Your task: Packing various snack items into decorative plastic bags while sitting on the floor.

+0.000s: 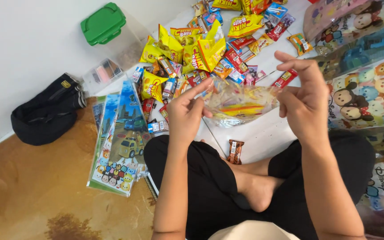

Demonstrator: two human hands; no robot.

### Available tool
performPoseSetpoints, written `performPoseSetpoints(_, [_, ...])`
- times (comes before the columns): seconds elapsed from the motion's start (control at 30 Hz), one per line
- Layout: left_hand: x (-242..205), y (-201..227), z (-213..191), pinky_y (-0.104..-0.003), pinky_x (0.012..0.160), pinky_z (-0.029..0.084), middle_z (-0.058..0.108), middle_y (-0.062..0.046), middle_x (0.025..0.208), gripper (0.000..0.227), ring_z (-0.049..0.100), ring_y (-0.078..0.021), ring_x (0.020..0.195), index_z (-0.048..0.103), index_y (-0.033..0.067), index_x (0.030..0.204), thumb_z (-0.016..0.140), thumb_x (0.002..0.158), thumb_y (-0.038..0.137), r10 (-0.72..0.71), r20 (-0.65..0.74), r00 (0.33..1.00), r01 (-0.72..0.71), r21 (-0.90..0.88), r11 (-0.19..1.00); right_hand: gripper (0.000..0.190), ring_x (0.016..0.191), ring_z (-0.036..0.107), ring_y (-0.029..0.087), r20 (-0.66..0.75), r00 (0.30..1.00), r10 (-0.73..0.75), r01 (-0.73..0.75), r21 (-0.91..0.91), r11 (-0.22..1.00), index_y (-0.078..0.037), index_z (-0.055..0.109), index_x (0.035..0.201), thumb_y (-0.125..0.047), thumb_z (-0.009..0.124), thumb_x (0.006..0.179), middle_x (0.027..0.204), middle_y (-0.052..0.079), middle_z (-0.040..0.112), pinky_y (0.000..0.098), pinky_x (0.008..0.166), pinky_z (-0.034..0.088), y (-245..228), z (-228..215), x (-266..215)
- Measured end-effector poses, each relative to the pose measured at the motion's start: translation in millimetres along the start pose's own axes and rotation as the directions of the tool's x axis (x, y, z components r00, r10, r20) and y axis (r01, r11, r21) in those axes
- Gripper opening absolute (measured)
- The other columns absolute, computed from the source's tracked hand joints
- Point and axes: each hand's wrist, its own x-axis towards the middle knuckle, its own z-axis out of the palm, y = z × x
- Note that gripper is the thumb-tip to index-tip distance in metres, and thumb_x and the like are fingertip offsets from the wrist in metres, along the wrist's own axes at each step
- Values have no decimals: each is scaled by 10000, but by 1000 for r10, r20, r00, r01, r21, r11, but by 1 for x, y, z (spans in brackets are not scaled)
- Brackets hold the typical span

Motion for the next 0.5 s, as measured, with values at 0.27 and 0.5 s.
performPoseSetpoints(0.27, [1,-18,5,-199,596,577,737,-163,1231,534,675,-80,597,695,115,1316,467,872,-73,22,28,999,-21,-48,999,1012,542,487,112,115,987,112,-132,183,974,-53,235,1572,-180,816,752,1354,232,464,242,522,459,143,-27,-21])
performPoseSetpoints(0.5, [-3,-18,12,-188,626,541,668,-164,1313,438,629,-54,601,513,94,1444,512,1008,64,75,43,996,-71,-85,994,377,989,656,338,263,964,-29,136,-398,907,-218,747,952,-334,950,656,1196,76,676,443,974,412,234,4,-27])
